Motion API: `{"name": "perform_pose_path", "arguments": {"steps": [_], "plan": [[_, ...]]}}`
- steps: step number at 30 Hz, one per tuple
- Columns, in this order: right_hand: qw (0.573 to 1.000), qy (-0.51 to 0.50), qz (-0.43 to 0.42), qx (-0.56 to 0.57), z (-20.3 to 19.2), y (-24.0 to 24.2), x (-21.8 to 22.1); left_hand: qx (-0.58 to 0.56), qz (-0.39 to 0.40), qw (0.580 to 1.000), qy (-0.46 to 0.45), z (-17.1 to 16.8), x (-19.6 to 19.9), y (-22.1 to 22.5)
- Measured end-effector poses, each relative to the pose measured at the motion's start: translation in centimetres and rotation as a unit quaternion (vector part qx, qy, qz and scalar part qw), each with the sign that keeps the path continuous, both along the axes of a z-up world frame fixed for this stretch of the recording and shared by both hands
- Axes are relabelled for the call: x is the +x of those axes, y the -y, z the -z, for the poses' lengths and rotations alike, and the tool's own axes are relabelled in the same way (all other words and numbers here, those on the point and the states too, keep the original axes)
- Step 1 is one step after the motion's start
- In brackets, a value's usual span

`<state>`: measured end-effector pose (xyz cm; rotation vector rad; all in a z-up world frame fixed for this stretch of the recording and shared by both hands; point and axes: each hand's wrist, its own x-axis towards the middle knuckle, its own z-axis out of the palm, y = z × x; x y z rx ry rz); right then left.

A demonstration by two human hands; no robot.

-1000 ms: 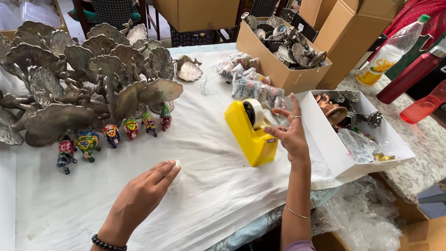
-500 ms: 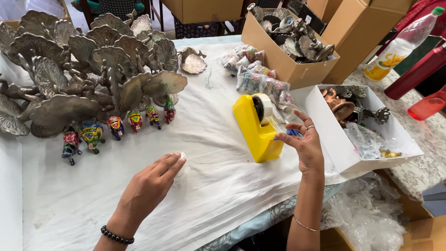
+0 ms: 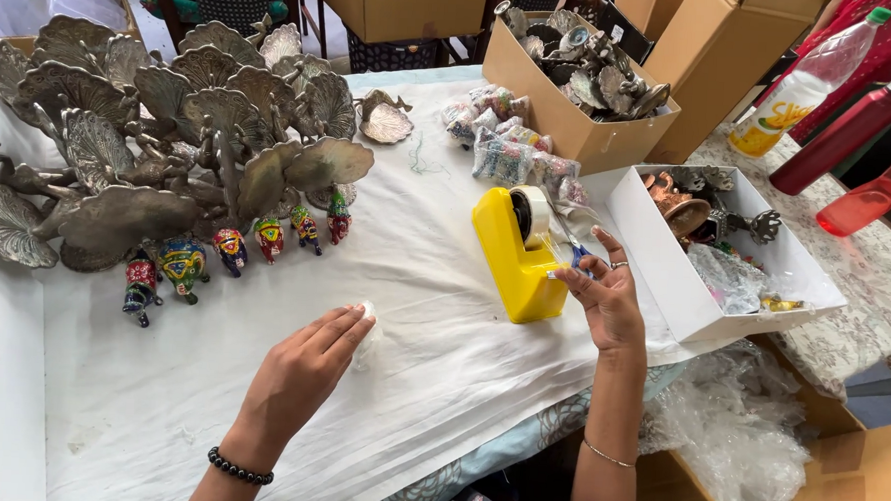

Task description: Wrapping small metal and painted figurines in bubble wrap and securing them with tape.

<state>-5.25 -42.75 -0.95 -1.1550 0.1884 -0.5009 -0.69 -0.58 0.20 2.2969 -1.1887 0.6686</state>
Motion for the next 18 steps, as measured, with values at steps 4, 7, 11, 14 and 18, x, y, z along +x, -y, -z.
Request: {"name": "perform_pose_path", "arguments": {"steps": [4, 7, 11, 14, 18], "plan": [[0.999, 0.05, -0.006, -0.007, 0.6, -0.7, -0.2, -0.002, 0.004, 1.0, 0.002, 0.1, -0.1, 0.1], [0.995, 0.086, -0.017, -0.05, 1.5, -0.8, -0.4, -0.009, 0.007, 1.0, -0.004, 0.1, -0.1, 0.2], [0.99, 0.111, -0.003, -0.086, 1.5, -1.7, -0.8, -0.016, 0.007, 1.0, -0.008, -0.2, -0.2, 0.1], [0.99, 0.097, 0.022, -0.104, 1.2, -2.4, -1.0, -0.021, 0.01, 1.0, -0.01, -0.2, -0.2, 0.1], [0.989, 0.097, 0.033, -0.103, 0.3, -3.2, -1.3, -0.029, 0.008, 1.0, -0.005, -0.2, -0.2, 0.2]]}}
